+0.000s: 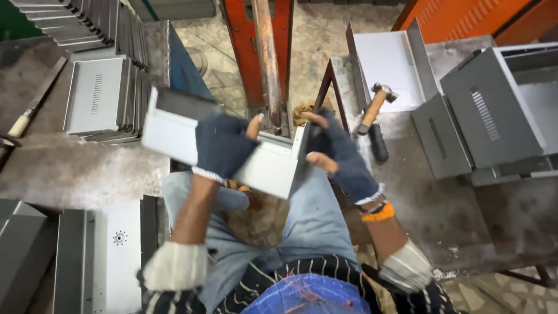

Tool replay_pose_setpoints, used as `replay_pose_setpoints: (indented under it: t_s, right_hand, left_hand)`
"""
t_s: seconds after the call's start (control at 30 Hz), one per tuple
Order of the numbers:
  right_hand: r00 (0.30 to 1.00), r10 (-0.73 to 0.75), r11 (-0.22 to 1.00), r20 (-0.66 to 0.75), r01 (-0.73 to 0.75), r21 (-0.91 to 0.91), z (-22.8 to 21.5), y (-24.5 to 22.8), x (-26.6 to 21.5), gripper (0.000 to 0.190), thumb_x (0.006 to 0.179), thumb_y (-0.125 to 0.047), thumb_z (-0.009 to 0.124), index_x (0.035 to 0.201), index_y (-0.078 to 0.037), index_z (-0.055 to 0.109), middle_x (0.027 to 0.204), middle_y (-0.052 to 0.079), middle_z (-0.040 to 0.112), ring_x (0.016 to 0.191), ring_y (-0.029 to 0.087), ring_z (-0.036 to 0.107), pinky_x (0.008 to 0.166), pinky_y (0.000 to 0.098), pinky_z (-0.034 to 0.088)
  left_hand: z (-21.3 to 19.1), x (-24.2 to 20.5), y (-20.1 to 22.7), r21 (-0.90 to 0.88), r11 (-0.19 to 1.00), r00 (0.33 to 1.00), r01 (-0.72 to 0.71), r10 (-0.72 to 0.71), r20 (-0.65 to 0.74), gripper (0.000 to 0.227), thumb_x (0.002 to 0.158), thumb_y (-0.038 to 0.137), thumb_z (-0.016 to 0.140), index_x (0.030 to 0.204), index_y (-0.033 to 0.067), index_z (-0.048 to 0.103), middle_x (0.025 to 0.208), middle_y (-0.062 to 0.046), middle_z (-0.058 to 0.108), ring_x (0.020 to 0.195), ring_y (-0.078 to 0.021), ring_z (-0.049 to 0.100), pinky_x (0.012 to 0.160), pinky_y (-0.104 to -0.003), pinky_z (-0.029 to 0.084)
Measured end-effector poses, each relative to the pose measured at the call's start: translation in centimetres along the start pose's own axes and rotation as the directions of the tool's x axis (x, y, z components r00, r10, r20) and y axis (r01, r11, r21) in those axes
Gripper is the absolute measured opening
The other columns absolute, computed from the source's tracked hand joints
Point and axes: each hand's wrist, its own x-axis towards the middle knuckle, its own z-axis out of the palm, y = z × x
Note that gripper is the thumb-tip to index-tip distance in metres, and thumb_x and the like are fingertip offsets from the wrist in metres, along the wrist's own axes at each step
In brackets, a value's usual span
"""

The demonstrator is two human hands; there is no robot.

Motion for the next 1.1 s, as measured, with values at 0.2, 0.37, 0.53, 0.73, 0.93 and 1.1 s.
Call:
replay_pose_setpoints:
  t_s: [0.2,0.37,0.53,0.73,0.93,1.1]
  right_hand:
    - [0.998,-0.039,0.943,0.056,0.018,0.331,3.2,2.4,4.1,0.104,0.087,-0.041,0.084,0.163,-0.004,0.024,0.162,0.014,0.045,0.155,0.026,0.039,0.129,0.0402,0.03]
    - [1.0,-0.004,0.977,0.006,0.002,0.211,3.9,3.8,5.0,0.094,0.081,-0.036,0.085,0.156,-0.006,0.036,0.162,0.015,0.044,0.155,0.026,0.037,0.127,0.0395,0.029]
    - [1.0,-0.014,0.994,0.013,0.012,0.11,3.7,4.3,5.6,0.082,0.079,-0.03,0.085,0.148,-0.006,0.047,0.165,0.018,0.041,0.162,0.029,0.028,0.131,0.0414,0.022]
    - [0.999,0.028,0.988,0.041,-0.034,0.151,3.6,5.1,5.7,0.083,0.078,-0.032,0.086,0.147,-0.007,0.048,0.166,0.019,0.037,0.162,0.029,0.026,0.13,0.0418,0.021]
    - [0.999,0.003,0.987,0.038,-0.01,0.163,3.6,4.8,5.7,0.082,0.08,-0.037,0.084,0.148,-0.009,0.049,0.169,0.019,0.035,0.164,0.031,0.023,0.133,0.0447,0.019]
    - [0.997,0.065,0.984,0.034,-0.07,0.166,3.6,3.6,5.7,0.084,0.082,-0.039,0.083,0.15,-0.008,0.045,0.17,0.019,0.032,0.163,0.031,0.021,0.131,0.0451,0.018]
  left_hand:
    - [-1.6,6.8,-1.1,0.25,0.95,0.96,-0.187,0.123,0.252,0.042,0.09,0.042,0.069,0.066,0.0076,0.077,0.063,-0.019,0.068,0.058,-0.0347,0.067,0.062,-0.047,0.054]
    - [-1.1,7.6,-2.2,0.255,0.948,0.956,-0.193,0.124,0.266,0.039,0.088,0.038,0.068,0.066,0.0068,0.076,0.065,-0.02,0.068,0.061,-0.0365,0.068,0.065,-0.049,0.054]
    - [-0.6,7.4,-2.8,0.244,0.953,0.97,-0.178,0.129,0.206,0.036,0.088,0.034,0.068,0.067,0.0064,0.076,0.066,-0.021,0.068,0.062,-0.0377,0.068,0.067,-0.05,0.055]
    - [-0.5,7.2,-2.6,0.299,0.948,0.981,-0.112,0.058,0.186,0.037,0.088,0.035,0.068,0.066,0.0058,0.076,0.066,-0.022,0.067,0.063,-0.0391,0.067,0.066,-0.051,0.054]
    - [-1.6,6.7,-1.8,0.242,0.964,0.973,-0.111,0.055,0.224,0.028,0.084,0.031,0.069,0.07,0.0087,0.078,0.068,-0.02,0.069,0.064,-0.0365,0.069,0.068,-0.049,0.055]
    - [-1.5,6.9,-1.9,0.208,0.974,0.972,-0.091,0.041,0.232,0.02,0.075,0.031,0.074,0.071,0.0122,0.08,0.07,-0.018,0.071,0.064,-0.0354,0.069,0.067,-0.049,0.054]
